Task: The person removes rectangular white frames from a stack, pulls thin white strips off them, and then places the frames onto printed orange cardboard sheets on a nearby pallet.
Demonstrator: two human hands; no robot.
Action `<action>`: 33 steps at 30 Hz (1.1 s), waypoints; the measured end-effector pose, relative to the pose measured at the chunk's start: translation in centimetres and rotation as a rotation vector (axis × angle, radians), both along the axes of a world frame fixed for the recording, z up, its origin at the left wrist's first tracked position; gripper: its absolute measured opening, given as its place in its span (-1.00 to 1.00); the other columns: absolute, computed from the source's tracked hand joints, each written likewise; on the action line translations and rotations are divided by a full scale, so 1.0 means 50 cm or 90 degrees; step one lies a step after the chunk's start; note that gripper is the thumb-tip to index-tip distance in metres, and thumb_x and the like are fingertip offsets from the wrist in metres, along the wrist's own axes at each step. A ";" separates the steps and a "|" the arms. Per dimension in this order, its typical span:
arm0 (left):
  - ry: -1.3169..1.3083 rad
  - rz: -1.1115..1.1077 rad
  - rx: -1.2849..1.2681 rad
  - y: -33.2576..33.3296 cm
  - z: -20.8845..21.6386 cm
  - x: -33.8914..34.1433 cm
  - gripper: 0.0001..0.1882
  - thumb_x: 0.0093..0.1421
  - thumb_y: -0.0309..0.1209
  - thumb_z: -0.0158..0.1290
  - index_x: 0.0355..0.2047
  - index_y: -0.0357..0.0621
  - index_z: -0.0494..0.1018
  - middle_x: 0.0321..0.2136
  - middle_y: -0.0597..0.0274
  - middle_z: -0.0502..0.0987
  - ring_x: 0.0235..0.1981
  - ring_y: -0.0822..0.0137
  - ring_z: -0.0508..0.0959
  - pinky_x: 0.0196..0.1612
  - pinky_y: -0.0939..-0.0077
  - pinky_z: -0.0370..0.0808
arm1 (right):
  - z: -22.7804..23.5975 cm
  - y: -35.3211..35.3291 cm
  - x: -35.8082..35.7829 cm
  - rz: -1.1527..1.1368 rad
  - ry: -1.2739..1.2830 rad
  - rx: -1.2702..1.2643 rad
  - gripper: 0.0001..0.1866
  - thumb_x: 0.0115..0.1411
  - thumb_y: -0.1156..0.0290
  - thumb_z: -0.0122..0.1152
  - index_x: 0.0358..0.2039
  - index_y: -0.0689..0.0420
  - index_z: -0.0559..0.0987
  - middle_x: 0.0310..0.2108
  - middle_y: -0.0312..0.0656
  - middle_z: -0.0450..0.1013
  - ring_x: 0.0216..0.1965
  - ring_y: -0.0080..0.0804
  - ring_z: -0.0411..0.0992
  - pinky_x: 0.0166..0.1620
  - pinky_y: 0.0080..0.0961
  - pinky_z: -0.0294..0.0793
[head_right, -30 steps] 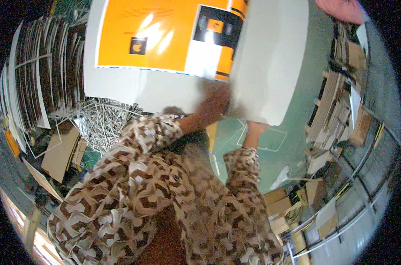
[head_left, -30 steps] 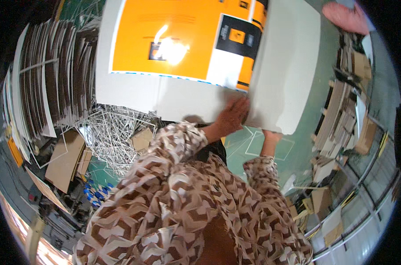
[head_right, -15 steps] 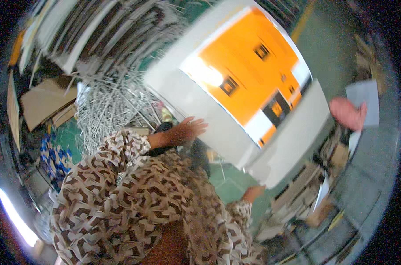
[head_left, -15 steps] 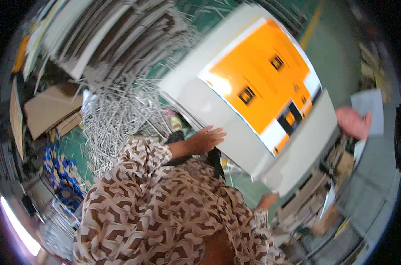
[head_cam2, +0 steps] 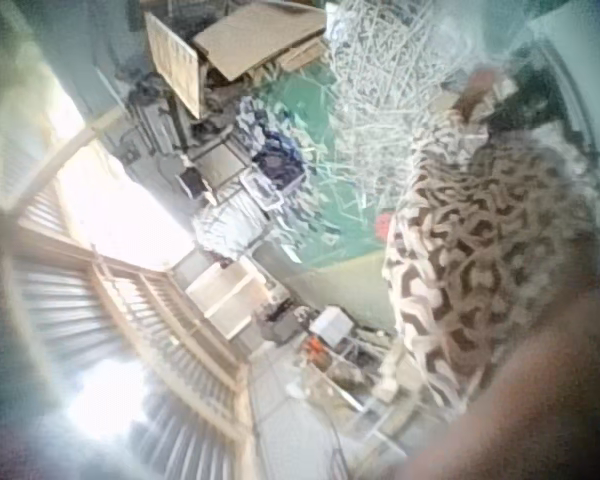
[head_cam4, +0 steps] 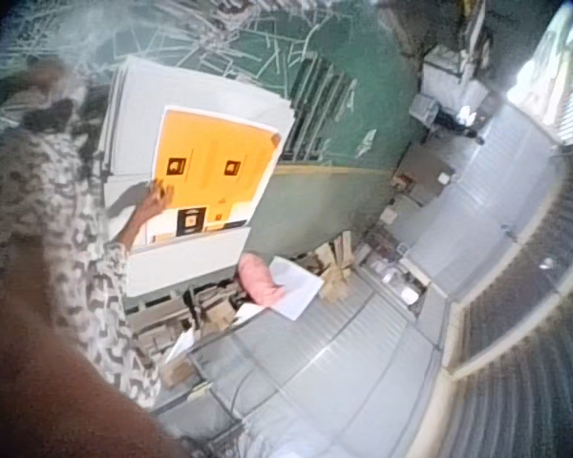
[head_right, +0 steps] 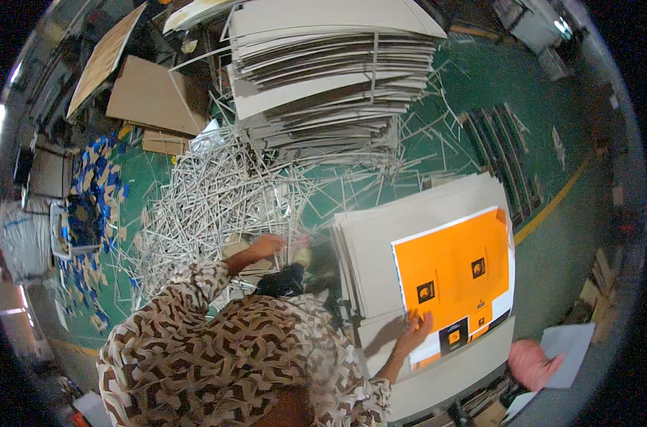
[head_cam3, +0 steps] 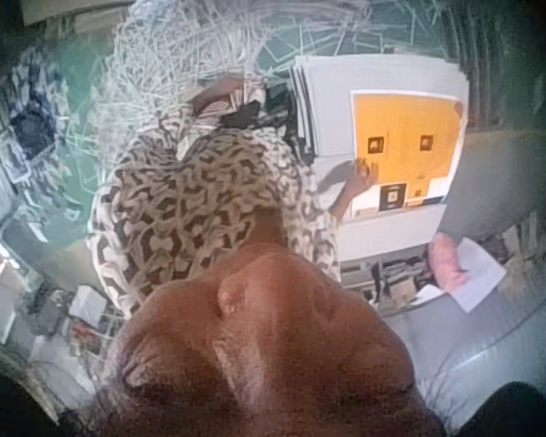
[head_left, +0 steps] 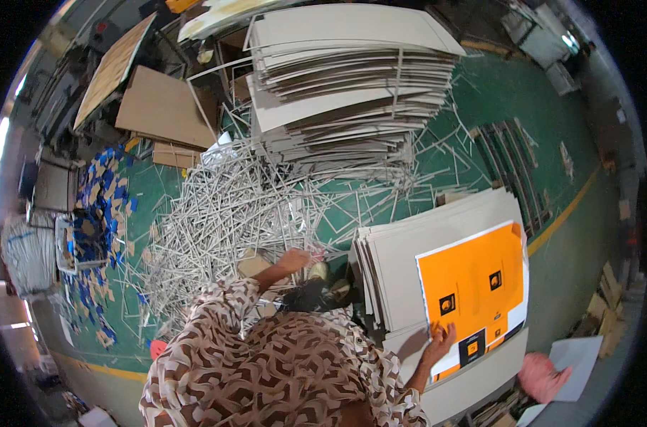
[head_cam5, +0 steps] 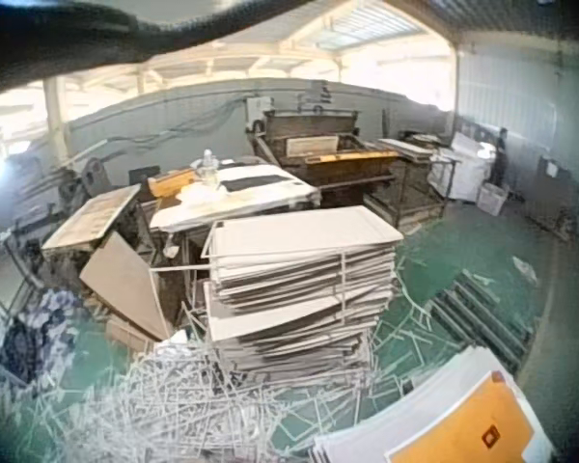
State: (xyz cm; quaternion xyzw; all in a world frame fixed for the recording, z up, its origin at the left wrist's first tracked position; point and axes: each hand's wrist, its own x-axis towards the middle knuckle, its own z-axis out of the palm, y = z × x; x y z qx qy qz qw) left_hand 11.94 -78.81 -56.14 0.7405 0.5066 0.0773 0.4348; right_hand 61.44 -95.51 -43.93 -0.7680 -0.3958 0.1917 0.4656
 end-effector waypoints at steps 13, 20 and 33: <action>-0.054 0.509 -0.015 -0.102 0.189 -0.075 -0.76 0.04 -0.37 0.02 -0.33 -0.27 0.49 -0.36 -0.04 0.53 -0.25 0.03 0.52 -0.16 0.31 0.43 | 0.015 0.286 -0.192 0.201 0.223 -0.037 -0.69 0.13 0.55 -0.04 -0.08 0.21 0.46 -0.38 -0.16 0.51 -0.43 -0.56 0.41 -0.36 -0.68 0.39; 0.047 0.491 0.279 0.204 0.266 -0.193 -0.54 0.01 -0.48 0.06 -0.02 -0.22 0.34 0.04 -0.16 0.29 0.11 -0.08 0.24 0.15 0.22 0.17 | 0.073 0.453 -0.263 0.222 0.294 -0.098 -0.69 0.13 0.58 -0.06 -0.09 0.23 0.47 -0.41 -0.14 0.51 -0.41 -0.54 0.42 -0.32 -0.65 0.41; 0.334 0.254 0.494 0.872 0.567 -0.492 -0.10 -0.16 -0.72 0.00 0.23 0.09 0.01 0.27 -0.01 -0.16 0.25 -0.06 0.01 0.15 -0.03 0.10 | 0.203 1.095 -0.526 0.423 0.012 -0.044 -0.61 0.10 0.44 0.09 -0.04 0.28 0.42 -0.03 -0.03 0.37 -0.06 -0.29 0.37 -0.08 -0.45 0.39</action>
